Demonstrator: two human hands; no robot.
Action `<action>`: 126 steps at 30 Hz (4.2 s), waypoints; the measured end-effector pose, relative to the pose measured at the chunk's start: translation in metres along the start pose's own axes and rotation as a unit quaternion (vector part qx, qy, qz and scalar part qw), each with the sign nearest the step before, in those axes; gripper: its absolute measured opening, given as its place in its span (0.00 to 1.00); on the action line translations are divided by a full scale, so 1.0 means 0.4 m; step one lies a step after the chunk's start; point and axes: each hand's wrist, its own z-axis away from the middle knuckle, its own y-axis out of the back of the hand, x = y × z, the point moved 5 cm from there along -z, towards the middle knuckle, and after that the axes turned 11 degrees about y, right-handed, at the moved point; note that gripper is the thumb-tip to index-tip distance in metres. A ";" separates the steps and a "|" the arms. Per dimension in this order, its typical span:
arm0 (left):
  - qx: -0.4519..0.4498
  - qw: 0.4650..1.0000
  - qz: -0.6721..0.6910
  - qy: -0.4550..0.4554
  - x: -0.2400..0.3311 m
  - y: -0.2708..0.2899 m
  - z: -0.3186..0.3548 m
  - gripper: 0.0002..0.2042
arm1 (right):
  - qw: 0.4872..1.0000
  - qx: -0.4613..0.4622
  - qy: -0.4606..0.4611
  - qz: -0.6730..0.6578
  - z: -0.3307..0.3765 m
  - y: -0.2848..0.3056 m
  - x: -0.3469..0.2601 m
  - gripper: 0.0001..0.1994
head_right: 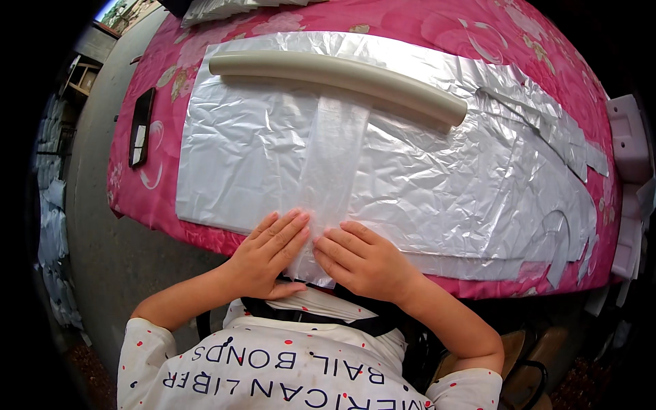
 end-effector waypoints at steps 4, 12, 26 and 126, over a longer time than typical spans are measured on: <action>0.057 0.996 0.067 -0.001 0.005 0.017 0.005 0.31 | 1.000 0.008 -0.005 -0.003 -0.001 0.003 -0.003 0.11; 0.156 0.982 0.098 0.036 0.000 0.022 0.029 0.25 | 0.999 0.028 -0.023 0.002 -0.004 0.003 -0.013 0.10; 0.205 0.962 0.150 0.097 -0.002 0.025 0.055 0.24 | 0.999 0.017 -0.027 0.005 -0.040 -0.043 -0.032 0.11; 0.286 0.944 0.160 0.034 0.003 0.034 0.082 0.19 | 0.997 0.027 0.008 -0.070 -0.160 -0.055 0.082 0.08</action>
